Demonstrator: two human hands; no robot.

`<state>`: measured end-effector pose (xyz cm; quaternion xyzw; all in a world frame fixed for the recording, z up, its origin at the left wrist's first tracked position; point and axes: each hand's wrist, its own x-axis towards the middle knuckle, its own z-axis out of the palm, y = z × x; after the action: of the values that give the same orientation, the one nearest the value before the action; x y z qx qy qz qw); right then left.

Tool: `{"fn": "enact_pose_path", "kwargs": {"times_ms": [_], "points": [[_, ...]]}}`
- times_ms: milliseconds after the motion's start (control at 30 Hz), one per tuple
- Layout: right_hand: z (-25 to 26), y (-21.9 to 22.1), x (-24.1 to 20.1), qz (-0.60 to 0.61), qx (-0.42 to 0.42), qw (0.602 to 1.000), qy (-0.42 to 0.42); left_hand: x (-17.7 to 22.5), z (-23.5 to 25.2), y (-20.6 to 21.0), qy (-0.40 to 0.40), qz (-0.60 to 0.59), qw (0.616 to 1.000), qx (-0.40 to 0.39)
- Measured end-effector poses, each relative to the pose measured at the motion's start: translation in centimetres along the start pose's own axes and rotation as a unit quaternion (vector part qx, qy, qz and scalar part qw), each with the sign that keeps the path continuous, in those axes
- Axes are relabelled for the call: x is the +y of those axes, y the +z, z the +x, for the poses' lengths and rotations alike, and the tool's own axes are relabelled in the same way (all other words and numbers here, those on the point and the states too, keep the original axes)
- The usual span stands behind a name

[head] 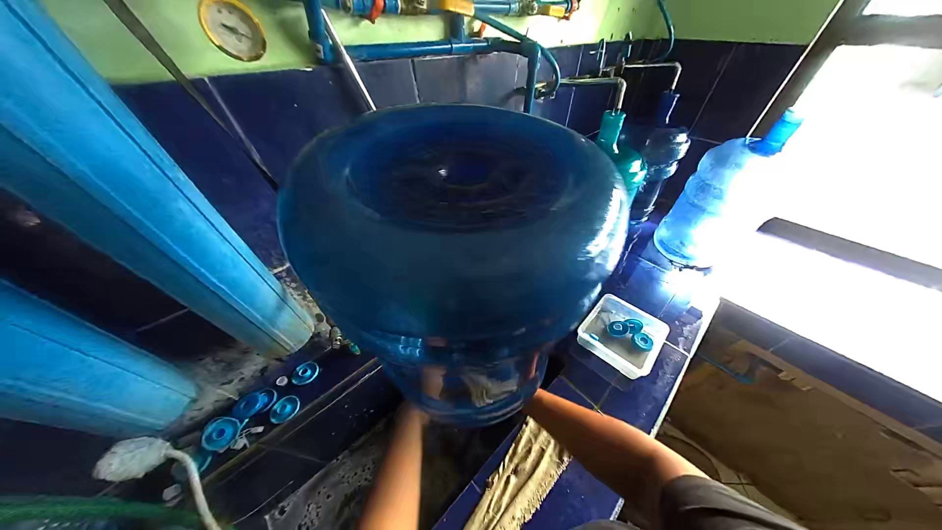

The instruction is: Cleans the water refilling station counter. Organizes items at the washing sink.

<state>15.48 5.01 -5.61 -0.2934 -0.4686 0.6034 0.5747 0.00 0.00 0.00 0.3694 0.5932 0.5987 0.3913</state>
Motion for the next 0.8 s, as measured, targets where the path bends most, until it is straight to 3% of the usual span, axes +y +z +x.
{"fn": "enact_pose_path", "kwargs": {"times_ms": [67, 100, 167, 200, 233, 267, 333, 400, 467, 500, 567, 667, 800], "points": [[-1.3, 0.0, -5.5, -0.26, 0.008, 0.965, 0.025, -3.6, 5.6, -4.2, -0.035, -0.016, 0.994, -0.099], [-2.3, 1.1, -9.6, -0.37, 0.033, 0.921, 0.117, -2.4, 7.6, -5.7, -0.035, -0.017, 0.991, -0.129], [-3.3, 0.0, -13.6, -0.485, -0.035, 0.832, 0.267, 4.3, 9.2, -7.3, 0.044, -0.03, 0.982, -0.182], [-3.1, -1.5, -12.4, -0.522, -0.054, 0.807, 0.269, 8.6, 9.1, -7.5, 0.089, -0.046, 0.975, -0.199], [-2.4, -3.4, -9.4, -0.555, -0.057, 0.8, 0.219, 12.8, 8.8, -7.6, 0.124, -0.061, 0.967, -0.215], [-1.1, -5.9, -4.9, -0.554, -0.035, 0.826, 0.101, 16.7, 8.3, -7.7, 0.144, -0.083, 0.959, -0.227], [2.0, -6.8, -2.5, -0.504, -0.028, 0.86, 0.075, 23.5, 5.5, -6.5, 0.165, -0.043, 0.967, -0.187], [2.8, -6.2, -4.7, -0.411, -0.062, 0.902, 0.113, 27.3, 3.3, -6.0, 0.18, 0.003, 0.973, -0.146], [1.4, -7.0, -4.2, -0.119, -0.052, 0.964, 0.231, 26.9, 3.2, -6.6, 0.17, 0.068, 0.979, -0.095], [0.3, -8.2, -2.3, 0.032, -0.062, 0.955, 0.288, 25.7, 2.8, -6.6, 0.141, 0.142, 0.976, -0.082], [-2.5, -9.3, 0.7, 0.181, -0.05, 0.906, 0.378, 22.0, 2.8, -6.0, 0.034, 0.286, 0.952, -0.105], [-4.4, -10.5, 4.0, 0.195, 0.022, 0.878, 0.437, 15.5, 5.8, -6.6, -0.045, 0.343, 0.927, -0.147], [-1.3, -9.8, -0.3, 0.15, 0.052, 0.94, 0.302, 17.3, 5.2, -8.7, 0.064, 0.276, 0.949, -0.134]]}}
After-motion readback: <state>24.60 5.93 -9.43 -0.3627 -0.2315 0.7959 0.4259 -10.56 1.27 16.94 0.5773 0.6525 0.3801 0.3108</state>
